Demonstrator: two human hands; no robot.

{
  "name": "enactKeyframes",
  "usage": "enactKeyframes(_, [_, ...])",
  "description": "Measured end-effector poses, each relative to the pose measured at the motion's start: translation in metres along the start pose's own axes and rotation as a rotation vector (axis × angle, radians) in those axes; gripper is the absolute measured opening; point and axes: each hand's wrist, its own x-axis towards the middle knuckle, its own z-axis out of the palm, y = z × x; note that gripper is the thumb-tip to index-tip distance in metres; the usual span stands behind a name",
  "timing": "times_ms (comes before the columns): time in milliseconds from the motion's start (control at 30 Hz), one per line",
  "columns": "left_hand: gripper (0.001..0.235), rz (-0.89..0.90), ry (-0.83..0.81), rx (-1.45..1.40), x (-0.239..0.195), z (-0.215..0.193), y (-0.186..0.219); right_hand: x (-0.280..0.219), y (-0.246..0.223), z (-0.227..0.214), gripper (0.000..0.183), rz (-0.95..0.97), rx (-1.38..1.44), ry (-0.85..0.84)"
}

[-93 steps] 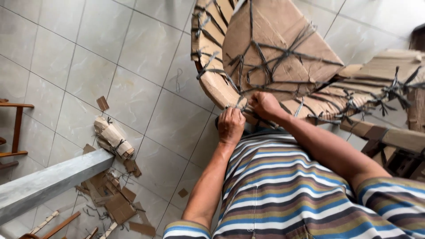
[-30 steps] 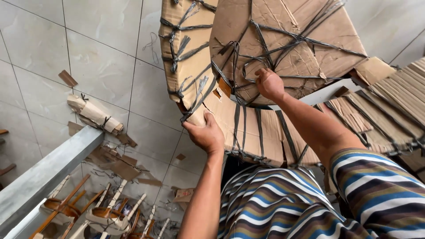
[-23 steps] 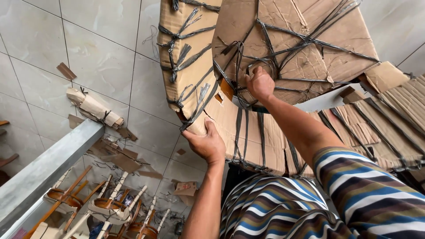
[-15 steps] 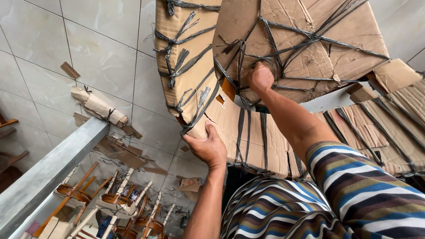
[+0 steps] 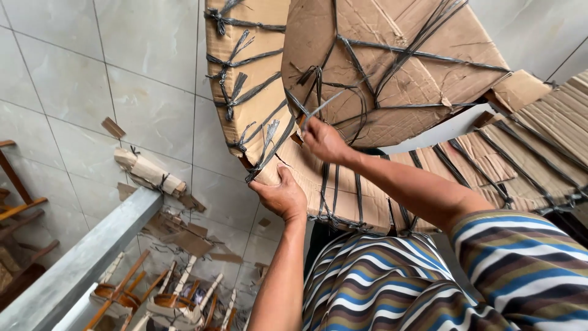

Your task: Tightening and securing plastic strips around a cardboard-covered chair frame to form the seat structure.

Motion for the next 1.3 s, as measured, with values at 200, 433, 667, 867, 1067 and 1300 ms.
enactKeyframes(200, [0.056, 0.020, -0.010, -0.020, 0.003, 0.008, -0.005, -0.063, -0.031, -0.040, 0.032, -0.177, -0.160, -0.034])
enactKeyframes(433, [0.047, -0.034, -0.091, -0.063, 0.000, -0.009, 0.018, -0.050, -0.036, -0.157, 0.012, -0.543, 0.102, 0.692])
enactKeyframes(667, [0.043, -0.070, -0.119, -0.017, 0.002, -0.009, 0.019, 0.047, 0.023, -0.137, 0.009, -0.157, -0.249, 0.400])
enactKeyframes(867, [0.041, -0.023, -0.102, -0.044, 0.000, -0.010, 0.018, 0.089, 0.068, -0.094, 0.038, 0.123, -0.873, 0.226])
enactKeyframes(1067, [0.041, -0.035, -0.109, -0.058, 0.000, -0.012, 0.023, 0.107, 0.110, -0.083, 0.016, -0.069, -0.690, 0.338])
enactKeyframes(1300, [0.042, -0.017, -0.109, -0.079, 0.001, -0.011, 0.023, 0.034, -0.006, -0.137, 0.003, 0.120, 0.145, 0.186])
